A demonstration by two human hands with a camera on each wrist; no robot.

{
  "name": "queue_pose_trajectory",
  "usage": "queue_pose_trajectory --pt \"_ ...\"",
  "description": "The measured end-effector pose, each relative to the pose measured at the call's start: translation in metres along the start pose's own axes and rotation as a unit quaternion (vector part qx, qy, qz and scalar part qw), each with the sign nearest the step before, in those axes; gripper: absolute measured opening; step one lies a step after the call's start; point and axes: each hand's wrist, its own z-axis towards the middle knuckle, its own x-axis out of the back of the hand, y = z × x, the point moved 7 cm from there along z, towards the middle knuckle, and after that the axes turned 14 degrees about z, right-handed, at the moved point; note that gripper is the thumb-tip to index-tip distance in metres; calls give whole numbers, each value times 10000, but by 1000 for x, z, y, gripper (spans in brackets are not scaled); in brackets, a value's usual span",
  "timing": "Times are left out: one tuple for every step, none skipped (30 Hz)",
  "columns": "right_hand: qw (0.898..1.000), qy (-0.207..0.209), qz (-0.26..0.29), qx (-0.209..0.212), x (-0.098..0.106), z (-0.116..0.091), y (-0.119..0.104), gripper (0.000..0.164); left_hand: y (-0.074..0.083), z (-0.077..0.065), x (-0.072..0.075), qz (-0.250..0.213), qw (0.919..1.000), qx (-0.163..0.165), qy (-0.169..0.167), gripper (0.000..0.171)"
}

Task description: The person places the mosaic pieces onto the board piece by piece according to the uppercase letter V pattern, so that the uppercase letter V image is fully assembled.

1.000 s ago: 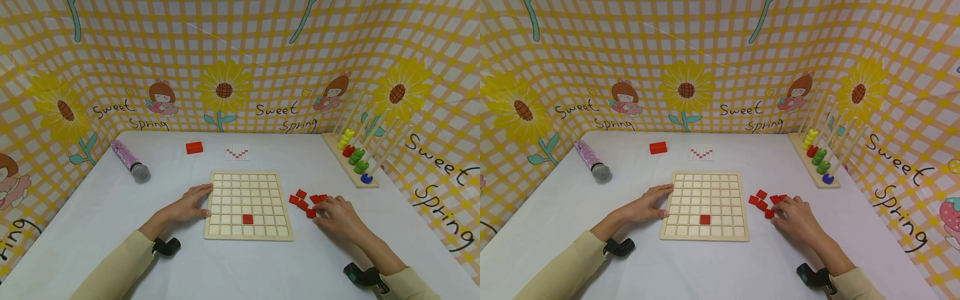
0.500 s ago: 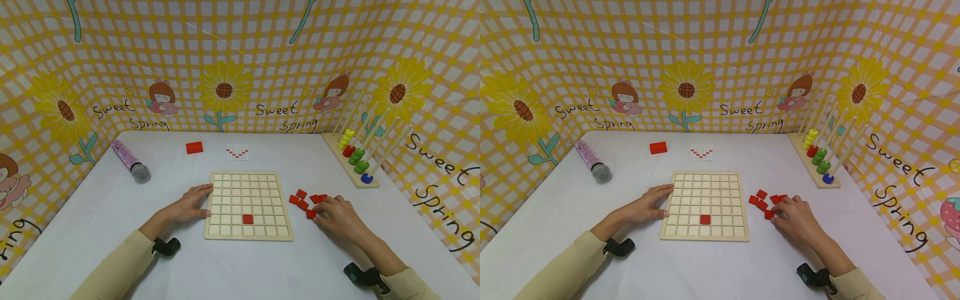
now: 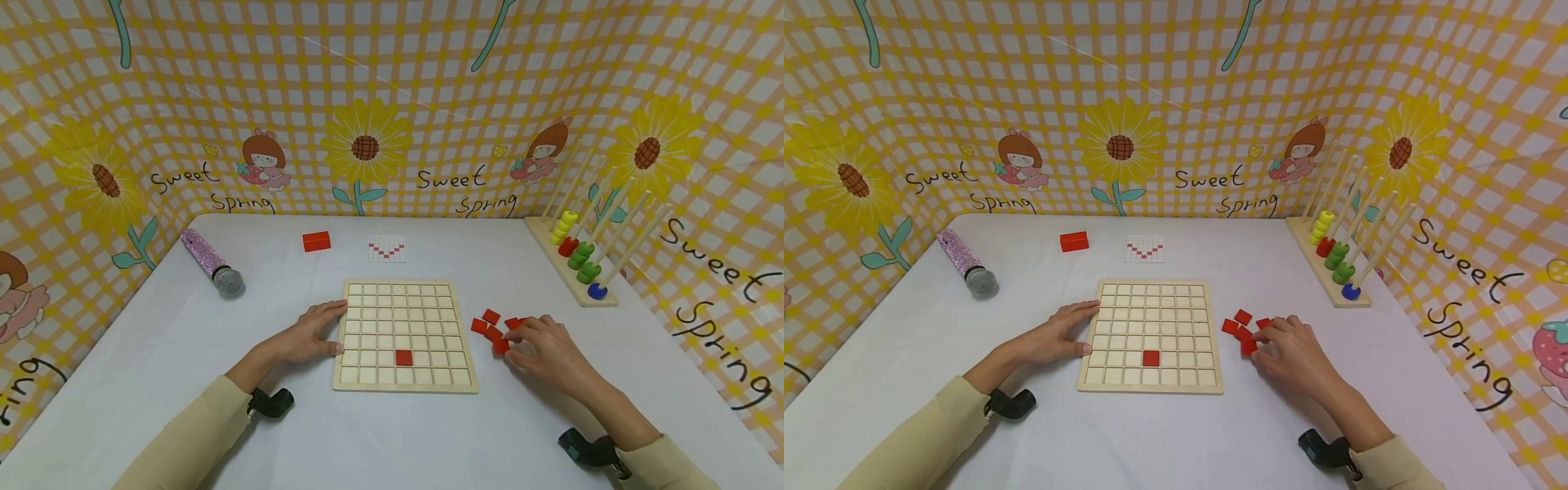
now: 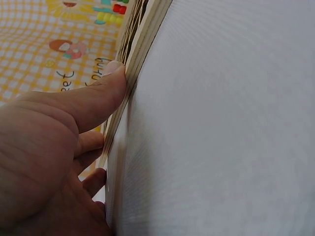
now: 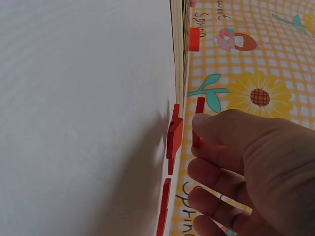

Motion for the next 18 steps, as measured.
queue_pose_trajectory --pt "10000 6 -5 53 0 0 -2 23 0 0 0 -1 10000 -5 6 78" --pt "10000 12 -5 98 0 1 -3 23 1 -1 1 -2 10000 -10 12 78" --pt "9999 24 4 143 0 1 -5 23 1 -1 1 -8 10000 -10 14 78" --pt "9998 39 13 190 -1 2 -7 23 1 -1 1 -19 10000 -5 15 78" --pt "9997 46 16 234 -1 2 -9 23 1 -1 1 -28 10000 -11 20 77" --pt "9996 51 31 274 -2 3 -10 23 1 -1 1 -41 10000 -20 27 77" --pt "9995 63 42 318 -3 4 -12 22 2 -1 1 -53 10000 -32 31 77" --pt "9993 69 64 356 -4 4 -14 22 2 -1 1 -67 10000 -32 24 77" --pt "9992 71 79 393 -4 5 -16 21 2 -1 1 -71 10000 -34 20 77" --pt "9990 68 80 430 -5 5 -17 20 2 -1 1 -65 10000 -40 19 77" --pt "9988 69 86 469 -6 6 -19 20 2 -1 1 -58 10000 -39 15 77" --pt "9987 60 102 498 -6 7 -21 20 1 -1 1 -52 10000 -33 12 77" --pt "9985 51 106 530 -7 8 -23 19 1 -1 1 -41 10000 -25 8 77" --pt "9984 39 114 551 -8 9 -25 19 1 -1 1 -29 10000 -33 15 77" --pt "9983 25 113 567 -9 10 -27 20 0 -1 1 -15 10000 -38 18 77" --pt "9982 18 122 578 -10 11 -29 20 0 -1 0 -21 10000 -23 10 78" --pt "9982 8 134 587 -12 12 -31 21 0 -1 0 -30 10000 -20 9 78" --pt "9981 -2 125 608 -13 12 -33 22 0 -1 0 -35 10000 -16 6 78"
